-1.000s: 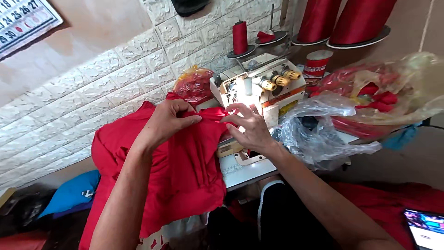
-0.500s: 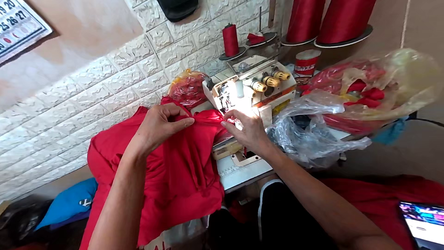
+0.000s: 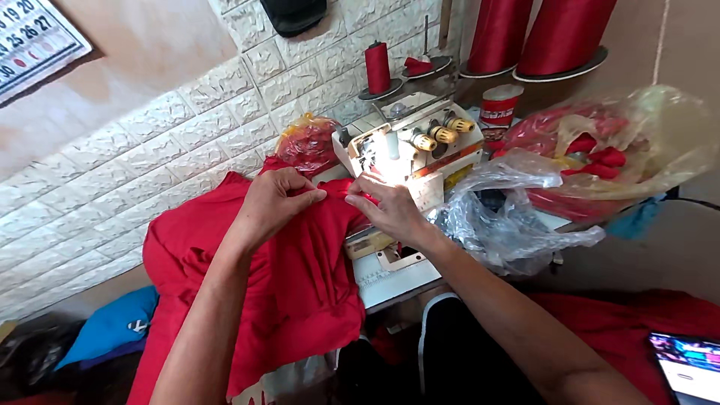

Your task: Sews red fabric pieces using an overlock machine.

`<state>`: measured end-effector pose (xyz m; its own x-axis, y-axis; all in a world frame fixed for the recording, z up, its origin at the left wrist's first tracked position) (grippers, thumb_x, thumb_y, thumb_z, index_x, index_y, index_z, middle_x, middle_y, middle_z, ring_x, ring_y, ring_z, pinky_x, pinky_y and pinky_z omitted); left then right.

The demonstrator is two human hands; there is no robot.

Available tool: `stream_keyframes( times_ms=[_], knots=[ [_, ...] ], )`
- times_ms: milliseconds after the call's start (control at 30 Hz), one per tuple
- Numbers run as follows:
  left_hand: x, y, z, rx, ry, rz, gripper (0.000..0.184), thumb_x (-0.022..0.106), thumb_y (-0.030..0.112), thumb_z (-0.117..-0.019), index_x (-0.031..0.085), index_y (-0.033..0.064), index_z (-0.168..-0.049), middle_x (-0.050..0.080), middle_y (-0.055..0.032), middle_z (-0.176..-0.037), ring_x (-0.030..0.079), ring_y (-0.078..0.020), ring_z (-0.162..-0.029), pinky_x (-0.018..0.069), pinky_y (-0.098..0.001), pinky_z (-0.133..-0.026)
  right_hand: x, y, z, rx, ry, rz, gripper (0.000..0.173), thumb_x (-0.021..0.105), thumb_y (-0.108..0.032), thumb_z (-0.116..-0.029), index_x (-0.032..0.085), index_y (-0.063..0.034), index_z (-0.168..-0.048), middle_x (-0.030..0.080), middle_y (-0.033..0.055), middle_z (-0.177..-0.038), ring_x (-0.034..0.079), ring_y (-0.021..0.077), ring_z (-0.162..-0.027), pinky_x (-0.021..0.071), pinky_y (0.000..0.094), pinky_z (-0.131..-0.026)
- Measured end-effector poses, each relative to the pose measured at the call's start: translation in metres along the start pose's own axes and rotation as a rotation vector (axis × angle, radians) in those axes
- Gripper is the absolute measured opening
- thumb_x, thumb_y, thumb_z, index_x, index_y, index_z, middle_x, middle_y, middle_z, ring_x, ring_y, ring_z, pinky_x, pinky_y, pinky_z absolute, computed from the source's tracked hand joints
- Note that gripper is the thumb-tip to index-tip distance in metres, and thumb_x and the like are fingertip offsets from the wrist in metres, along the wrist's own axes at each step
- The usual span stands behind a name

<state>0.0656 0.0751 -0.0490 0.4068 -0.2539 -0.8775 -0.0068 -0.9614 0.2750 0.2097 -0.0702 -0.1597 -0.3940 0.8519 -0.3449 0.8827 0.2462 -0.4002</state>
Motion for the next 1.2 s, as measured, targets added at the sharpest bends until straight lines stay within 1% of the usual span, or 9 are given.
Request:
stream_keyframes(
  times_ms=[167, 300, 400, 500, 633, 800, 900, 1067, 1200],
  knots=[
    [0.003, -0.001, 0.0, -0.009, -0.009, 0.065, 0.015, 0.075, 0.026, -0.0927, 0.079, 0.0124, -0.088, 0.064, 0.0063, -0.079, 0.057, -0.0007, -0.073, 0.0456, -0.0222, -0.067, 0.005, 0.002, 0.0, -0.057, 0.016, 0.118, 0.018, 0.059, -0.02, -0.1032, 0.07, -0.0075, -0.095, 0.065, 0.0063, -0.087, 0.063, 0.0207, -0.079, 0.0502, 0.0363, -0.064],
    [0.002, 0.0, 0.0, -0.021, -0.023, 0.089, 0.015, 0.076, 0.026, -0.0921, 0.078, 0.012, -0.088, 0.065, 0.0063, -0.08, 0.057, 0.0004, -0.071, 0.0455, -0.0199, -0.065, 0.006, 0.003, 0.001, -0.071, 0.043, 0.096, 0.013, 0.06, -0.013, -0.1024, 0.067, -0.0043, -0.109, 0.073, 0.0098, -0.096, 0.073, 0.0227, -0.083, 0.0585, 0.0389, -0.068],
    [0.002, 0.004, 0.0, -0.029, -0.029, 0.09, 0.015, 0.076, 0.027, -0.0916, 0.078, 0.0132, -0.086, 0.066, 0.0066, -0.08, 0.058, 0.0, -0.07, 0.0461, -0.0207, -0.063, 0.003, 0.006, 0.003, -0.152, 0.015, 0.078, 0.017, 0.059, 0.0, -0.0964, 0.073, -0.0073, -0.1, 0.071, 0.0074, -0.098, 0.069, 0.0217, -0.087, 0.0561, 0.038, -0.071],
    [0.001, 0.007, -0.001, -0.019, -0.021, 0.078, 0.014, 0.077, 0.027, -0.091, 0.078, 0.0145, -0.086, 0.068, 0.0072, -0.081, 0.059, 0.0006, -0.072, 0.0471, -0.0208, -0.065, -0.002, 0.012, 0.01, -0.07, -0.06, 0.099, 0.022, 0.054, -0.009, -0.0983, 0.072, -0.0135, -0.109, 0.071, 0.004, -0.103, 0.068, 0.0173, -0.078, 0.0534, 0.0379, -0.059],
    [-0.001, 0.007, -0.002, -0.007, -0.017, 0.117, 0.013, 0.077, 0.026, -0.0907, 0.078, 0.0142, -0.085, 0.068, 0.0074, -0.08, 0.059, 0.0002, -0.07, 0.0477, -0.0207, -0.063, -0.009, 0.019, 0.021, 0.074, -0.026, 0.027, 0.022, 0.057, -0.018, -0.1002, 0.069, -0.0105, -0.117, 0.072, 0.0052, -0.097, 0.069, 0.0168, -0.077, 0.0557, 0.0388, -0.065],
    [-0.001, 0.008, -0.002, -0.005, -0.02, 0.11, 0.013, 0.076, 0.025, -0.0911, 0.077, 0.0134, -0.086, 0.067, 0.0064, -0.08, 0.059, -0.0006, -0.068, 0.0475, -0.0204, -0.061, -0.01, 0.02, 0.019, 0.089, -0.01, -0.047, 0.018, 0.062, -0.006, -0.0967, 0.068, -0.0071, -0.114, 0.073, 0.0062, -0.106, 0.071, 0.0161, -0.096, 0.0588, 0.0371, -0.084],
    [-0.001, 0.008, -0.002, 0.0, -0.022, 0.111, 0.012, 0.077, 0.024, -0.0908, 0.077, 0.0133, -0.086, 0.068, 0.007, -0.08, 0.059, -0.0001, -0.068, 0.0472, -0.0197, -0.061, -0.008, 0.02, 0.016, 0.041, 0.003, -0.005, 0.018, 0.059, -0.004, -0.0958, 0.074, -0.0096, -0.103, 0.072, 0.0051, -0.098, 0.069, 0.0165, -0.087, 0.0566, 0.0374, -0.075],
    [-0.001, 0.007, 0.0, 0.001, -0.023, 0.111, 0.013, 0.077, 0.026, -0.0906, 0.077, 0.0142, -0.085, 0.067, 0.0075, -0.079, 0.059, 0.0, -0.068, 0.0468, -0.0201, -0.061, -0.007, 0.019, 0.019, 0.093, -0.065, -0.048, 0.024, 0.055, -0.007, -0.0998, 0.074, -0.0129, -0.112, 0.073, 0.0039, -0.107, 0.07, 0.0156, -0.095, 0.0566, 0.0397, -0.083],
    [-0.001, 0.006, 0.002, 0.002, -0.021, 0.108, 0.013, 0.077, 0.028, -0.0898, 0.078, 0.0154, -0.085, 0.066, 0.008, -0.078, 0.057, -0.0003, -0.067, 0.0459, -0.0202, -0.06, -0.006, 0.025, 0.026, 0.089, -0.102, -0.04, 0.019, 0.06, -0.024, -0.1002, 0.075, -0.0132, -0.104, 0.071, 0.0035, -0.101, 0.067, 0.0149, -0.091, 0.0554, 0.0394, -0.081]
  ],
)
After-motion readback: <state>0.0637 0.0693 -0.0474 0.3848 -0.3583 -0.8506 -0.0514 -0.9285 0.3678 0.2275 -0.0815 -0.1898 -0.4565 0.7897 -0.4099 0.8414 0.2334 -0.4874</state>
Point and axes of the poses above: each hand's wrist, its own z-axis away from the middle knuckle, its own x-axis out of the palm, y = z × x, the point moved 3 cm from there along -z, towards the middle knuckle
